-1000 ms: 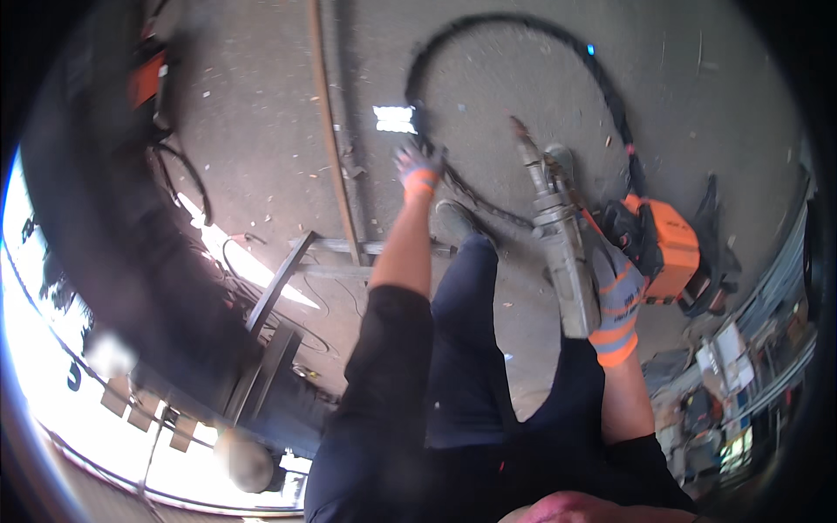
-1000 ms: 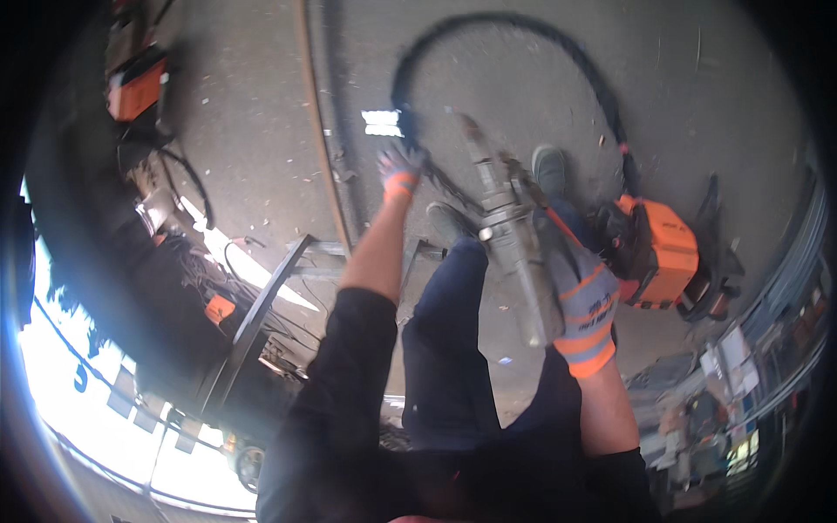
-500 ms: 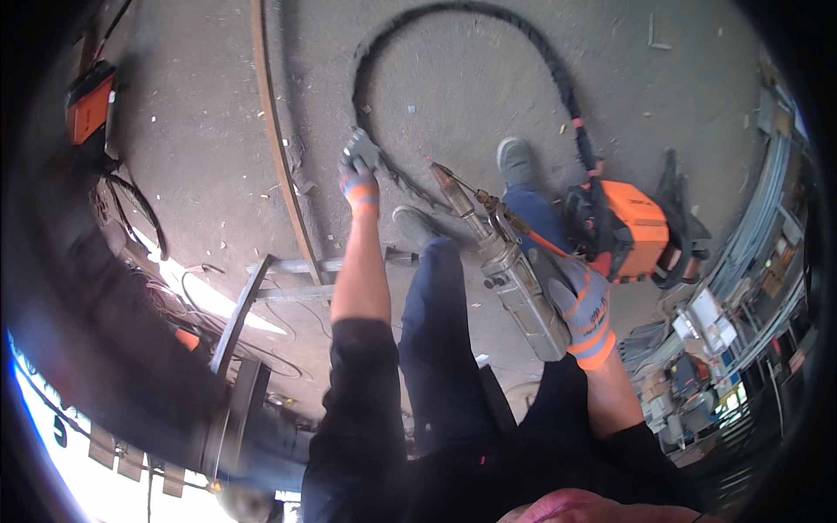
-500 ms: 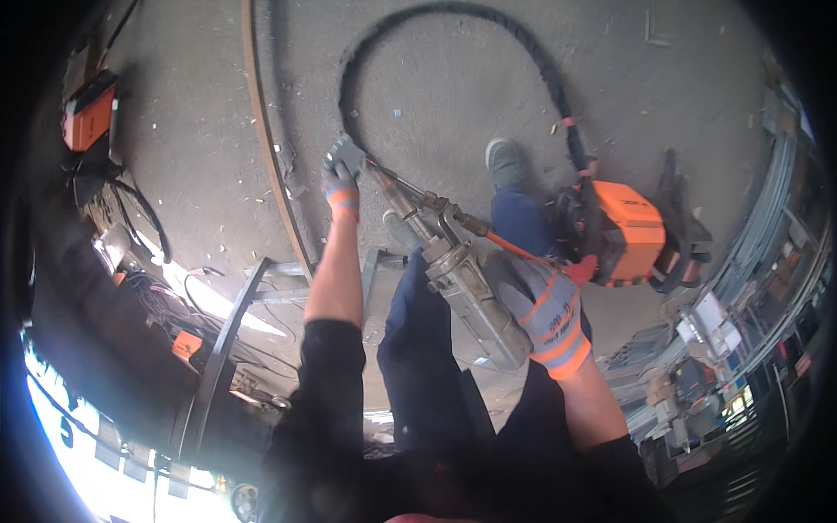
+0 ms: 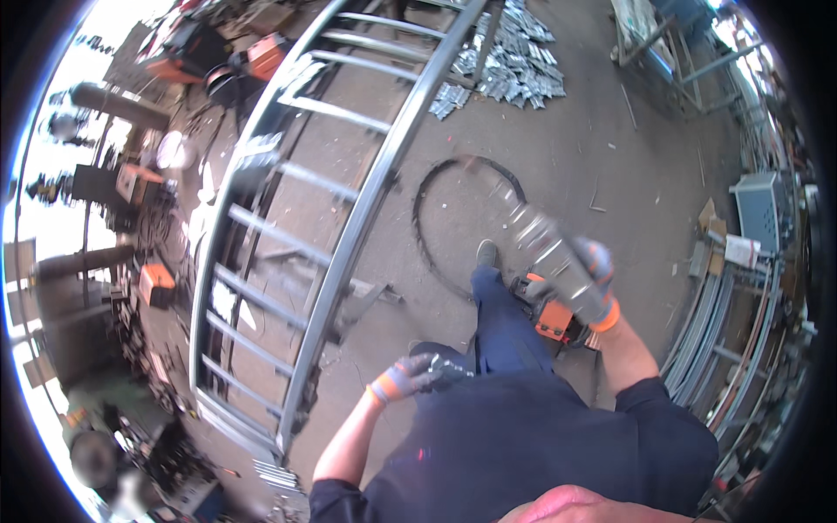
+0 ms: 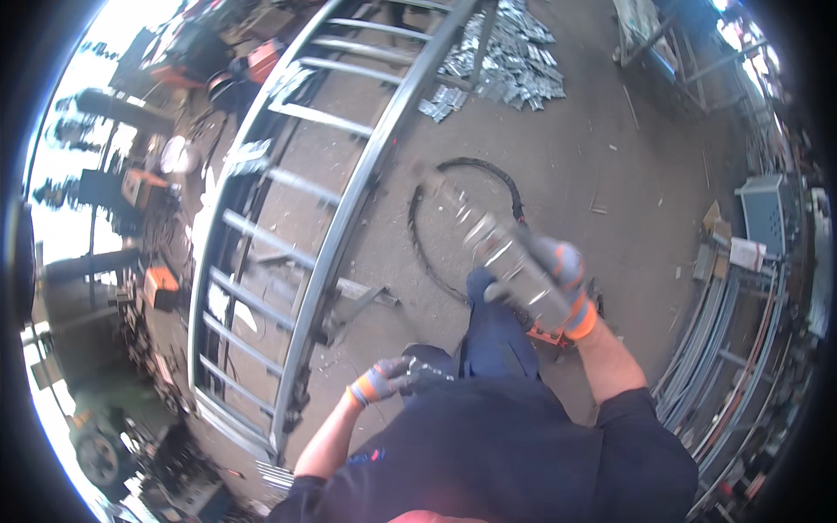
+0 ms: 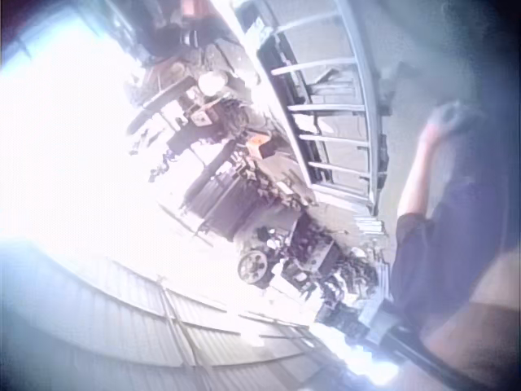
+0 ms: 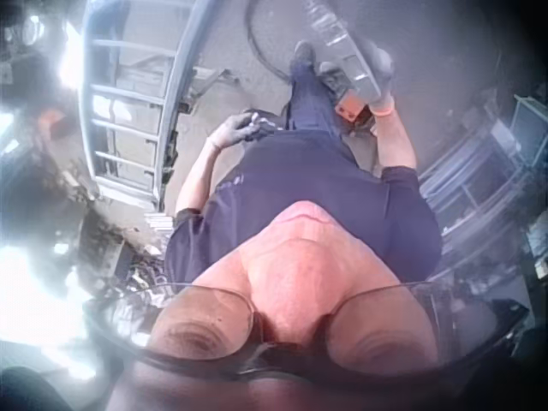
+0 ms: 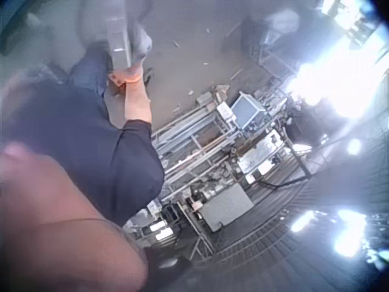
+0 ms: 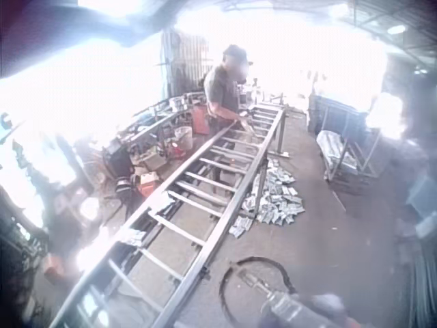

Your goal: The person welds metal brackets onto a long metal frame using a handheld welding tool. They repeatedly pick up brackets, position them on the frame, and weld them in place while sparks are visible. The person wears gloves and works in a workshop environment with scattered metal parts.

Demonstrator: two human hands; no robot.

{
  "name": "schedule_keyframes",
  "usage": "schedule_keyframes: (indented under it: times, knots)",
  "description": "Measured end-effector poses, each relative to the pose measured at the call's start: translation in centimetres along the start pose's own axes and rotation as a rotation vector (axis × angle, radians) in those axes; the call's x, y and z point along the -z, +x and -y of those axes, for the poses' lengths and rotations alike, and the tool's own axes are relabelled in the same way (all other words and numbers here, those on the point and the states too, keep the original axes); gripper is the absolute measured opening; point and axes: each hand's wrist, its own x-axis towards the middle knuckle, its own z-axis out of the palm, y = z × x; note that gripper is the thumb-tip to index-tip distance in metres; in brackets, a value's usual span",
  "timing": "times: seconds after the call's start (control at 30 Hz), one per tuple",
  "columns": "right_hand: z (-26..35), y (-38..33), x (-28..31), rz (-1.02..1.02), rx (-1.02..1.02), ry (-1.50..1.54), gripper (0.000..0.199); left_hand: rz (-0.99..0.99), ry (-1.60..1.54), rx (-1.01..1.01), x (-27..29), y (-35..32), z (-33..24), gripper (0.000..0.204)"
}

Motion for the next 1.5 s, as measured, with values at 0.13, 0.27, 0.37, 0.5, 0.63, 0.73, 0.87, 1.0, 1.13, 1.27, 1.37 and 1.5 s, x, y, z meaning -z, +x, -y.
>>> schedule_keyframes:
  times: [0.13, 0.27, 0.37, 0.5, 0.63, 0.73, 0.87, 1.0, 1.13, 1.27, 1.37, 1.5]
  knots:
    - [12.3, -5.2, 2.1, 0.043, 0.027, -0.179, 0.064, -0.313, -0.039, -0.213, -2.3, -5.5, 3.6, 0.043]
    - [24.4, -8.9, 3.2, 0.066, 0.017, -0.389, 0.061, -0.134, -0.532, -0.408, -4.7, -8.1, 9.1, 0.034]
    - [30.9, -10.2, 3.0, 0.087, 0.003, -0.503, 0.058, -0.173, -0.577, -0.494, -6.5, -9.7, 10.5, 0.037]
    - [35.1, -8.7, 0.8, 0.160, 0.029, -0.590, 0.054, -0.321, -0.427, -0.436, -6.5, -13.0, 11.3, 0.045]
    - [36.1, -3.6, -2.4, 0.262, 0.082, -0.596, 0.051, -0.502, -0.681, -0.615, -5.6, -17.0, 14.2, 0.050]
    - [35.4, 2.9, -7.1, 0.379, 0.158, -0.538, 0.048, -0.886, -0.837, -0.850, -3.9, -21.1, 17.3, 0.058]
    - [34.6, 11.1, -14.0, 0.546, 0.238, -0.451, 0.045, -1.128, -1.392, -0.975, 0.3, -26.9, 20.8, 0.049]
    - [34.6, 15.1, -24.5, 0.705, 0.192, -0.260, 0.042, -1.311, -1.446, -1.145, 8.3, -31.5, 25.9, 0.033]
    - [36.3, 11.6, -37.7, 0.808, -0.257, 0.233, 0.039, -1.293, -1.744, -1.001, 17.3, -32.8, 32.5, 0.027]
    - [39.1, 3.5, -48.4, 0.747, -0.648, 0.454, 0.036, -1.150, -1.820, -0.961, 21.7, -32.5, 36.6, 0.033]
    - [41.9, -0.4, -50.8, 0.738, -0.157, 0.194, 0.045, -1.072, -1.818, -0.956, 22.6, -32.2, 37.0, 0.042]
    - [46.2, 0.6, -50.5, 0.833, 0.237, 0.019, 0.075, -1.162, -1.710, -1.101, 25.6, -32.2, 36.5, 0.023]
